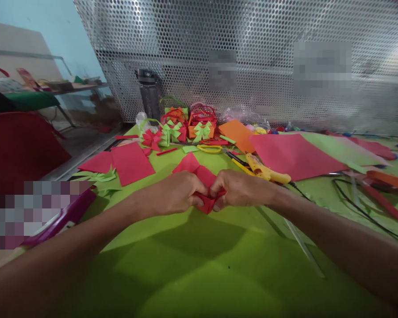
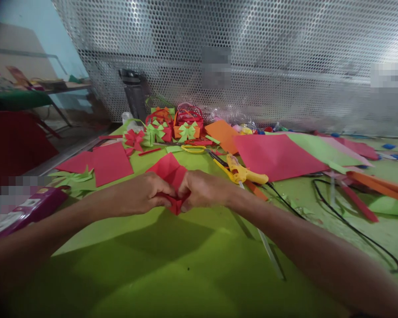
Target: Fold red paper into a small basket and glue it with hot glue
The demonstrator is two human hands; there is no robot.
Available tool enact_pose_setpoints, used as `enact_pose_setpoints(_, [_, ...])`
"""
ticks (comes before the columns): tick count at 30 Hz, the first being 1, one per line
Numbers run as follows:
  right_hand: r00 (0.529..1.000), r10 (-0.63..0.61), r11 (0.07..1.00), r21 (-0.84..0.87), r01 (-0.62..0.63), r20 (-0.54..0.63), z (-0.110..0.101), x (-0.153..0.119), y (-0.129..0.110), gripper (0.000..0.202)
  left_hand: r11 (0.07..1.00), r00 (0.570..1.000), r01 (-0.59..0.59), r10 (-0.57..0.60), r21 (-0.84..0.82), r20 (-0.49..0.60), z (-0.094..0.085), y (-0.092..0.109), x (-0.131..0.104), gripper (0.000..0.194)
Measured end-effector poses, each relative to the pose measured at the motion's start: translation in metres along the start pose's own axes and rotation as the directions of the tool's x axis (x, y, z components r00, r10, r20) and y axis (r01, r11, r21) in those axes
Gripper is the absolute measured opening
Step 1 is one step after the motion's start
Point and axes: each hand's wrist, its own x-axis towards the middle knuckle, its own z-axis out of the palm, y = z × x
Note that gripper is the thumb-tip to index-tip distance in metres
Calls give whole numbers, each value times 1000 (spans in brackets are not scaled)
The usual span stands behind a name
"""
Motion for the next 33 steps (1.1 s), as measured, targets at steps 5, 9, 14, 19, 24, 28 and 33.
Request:
enact_pose_setpoints(5, [1000, 10, 999, 33, -9, -13, -1, 1, 1, 12, 1000, 999, 16, -17, 21, 38, 2, -4, 1, 19])
enact_pose_setpoints(9, [1000, -9, 1000, 15, 9, 2, -3, 2, 2, 9, 999, 998, 30, -32, 42, 58, 4, -9, 2, 16])
enact_pose_setpoints(14, [999, -46, 999, -4, 46, -14, -4, 3, 4, 14, 996, 995, 37, -44, 86, 85, 2, -9, 1, 17])
enact_pose_setpoints(19, [996, -87, 996, -13, 87, -36, -1, 3, 4, 15, 994, 987, 66, -79, 90, 143, 2, -7, 1, 18])
enact_pose_setpoints(24, [988, -130, 991, -24, 129, -84, 1, 3, 3, 10, 980, 981, 104, -130, 172, 147, 5, -5, 2, 19])
enact_pose_setpoints(28, [986, -147, 989, -24, 145, -80, 1, 2, 2, 11, 980, 978, 114, -140, 165, 153, 6, -4, 1, 19])
enact_pose_setpoints(33, [988, -144, 989, -47, 141, -55, 0, 1, 0, 16, 974, 981, 127, -151, 185, 121, 10, -9, -1, 13])
